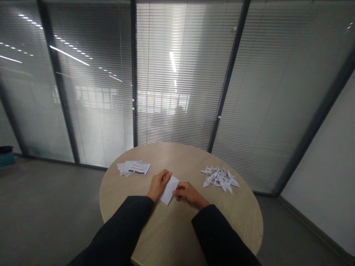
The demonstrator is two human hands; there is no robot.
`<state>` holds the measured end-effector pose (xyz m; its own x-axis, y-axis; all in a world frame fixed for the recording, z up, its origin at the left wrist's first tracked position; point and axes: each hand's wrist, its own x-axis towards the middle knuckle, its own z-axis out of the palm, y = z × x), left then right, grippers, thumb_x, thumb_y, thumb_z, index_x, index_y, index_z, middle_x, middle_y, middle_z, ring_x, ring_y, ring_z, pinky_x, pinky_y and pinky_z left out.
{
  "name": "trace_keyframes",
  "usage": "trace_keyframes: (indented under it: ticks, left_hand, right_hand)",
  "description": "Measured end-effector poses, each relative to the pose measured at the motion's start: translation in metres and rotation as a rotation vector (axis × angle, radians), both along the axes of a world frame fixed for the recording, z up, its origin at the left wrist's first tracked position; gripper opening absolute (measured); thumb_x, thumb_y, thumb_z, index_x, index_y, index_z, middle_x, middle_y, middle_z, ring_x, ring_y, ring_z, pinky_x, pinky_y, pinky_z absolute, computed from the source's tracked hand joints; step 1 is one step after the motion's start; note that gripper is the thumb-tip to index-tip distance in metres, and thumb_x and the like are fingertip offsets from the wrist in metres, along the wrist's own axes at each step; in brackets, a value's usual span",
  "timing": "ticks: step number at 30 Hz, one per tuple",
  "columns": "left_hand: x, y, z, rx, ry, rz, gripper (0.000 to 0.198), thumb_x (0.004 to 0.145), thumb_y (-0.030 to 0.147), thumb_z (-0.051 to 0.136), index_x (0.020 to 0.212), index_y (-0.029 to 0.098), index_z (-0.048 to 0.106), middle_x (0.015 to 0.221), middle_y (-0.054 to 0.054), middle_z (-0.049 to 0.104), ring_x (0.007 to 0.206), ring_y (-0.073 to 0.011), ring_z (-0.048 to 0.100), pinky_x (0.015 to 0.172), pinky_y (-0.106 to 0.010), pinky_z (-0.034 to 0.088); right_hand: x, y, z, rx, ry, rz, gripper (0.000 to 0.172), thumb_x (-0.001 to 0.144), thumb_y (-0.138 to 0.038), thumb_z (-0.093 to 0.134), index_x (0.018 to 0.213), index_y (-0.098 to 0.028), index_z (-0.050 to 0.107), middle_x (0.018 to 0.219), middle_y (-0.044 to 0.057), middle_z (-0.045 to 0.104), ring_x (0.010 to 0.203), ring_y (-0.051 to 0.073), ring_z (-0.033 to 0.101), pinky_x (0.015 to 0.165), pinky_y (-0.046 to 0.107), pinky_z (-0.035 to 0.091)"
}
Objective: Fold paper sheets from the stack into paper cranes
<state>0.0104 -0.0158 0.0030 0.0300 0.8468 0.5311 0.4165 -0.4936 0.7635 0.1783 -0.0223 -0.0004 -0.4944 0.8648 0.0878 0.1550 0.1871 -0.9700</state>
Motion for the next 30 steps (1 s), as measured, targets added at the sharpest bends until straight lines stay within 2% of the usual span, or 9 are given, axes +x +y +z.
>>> trace_keyframes:
  ticks: [7, 15, 30]
  left_hand:
    - [0.000, -0.003, 0.004, 0.013, -0.024, -0.051, 0.034, 0.086, 0.044, 0.041, 0.075, 0.017, 0.057, 0.066, 0.001, 0.056, 0.061, -0.0117, 0.050, 0.057, -0.022, 0.035]
    - [-0.001, -0.003, 0.004, -0.002, 0.017, -0.009, 0.033, 0.085, 0.044, 0.043, 0.072, 0.017, 0.057, 0.057, 0.003, 0.049, 0.055, -0.0110, 0.045, 0.053, -0.021, 0.031]
    - [-0.005, 0.006, -0.003, -0.091, -0.144, -0.010, 0.041, 0.074, 0.054, 0.054, 0.075, 0.015, 0.066, 0.053, 0.002, 0.051, 0.051, -0.0105, 0.042, 0.048, -0.022, 0.029]
  right_hand:
    - [0.001, 0.003, -0.002, 0.021, 0.007, -0.020, 0.019, 0.063, -0.030, 0.068, 0.063, -0.013, 0.060, 0.051, -0.001, 0.057, 0.047, 0.011, 0.051, 0.052, 0.025, 0.038]
    - [0.001, 0.004, -0.003, 0.025, 0.022, 0.005, 0.021, 0.063, -0.032, 0.068, 0.061, -0.013, 0.059, 0.052, -0.001, 0.057, 0.048, 0.011, 0.051, 0.052, 0.025, 0.038]
    - [0.002, 0.000, 0.004, 0.038, 0.037, -0.034, 0.025, 0.062, -0.036, 0.070, 0.059, -0.014, 0.059, 0.049, -0.002, 0.056, 0.047, 0.011, 0.050, 0.051, 0.024, 0.038]
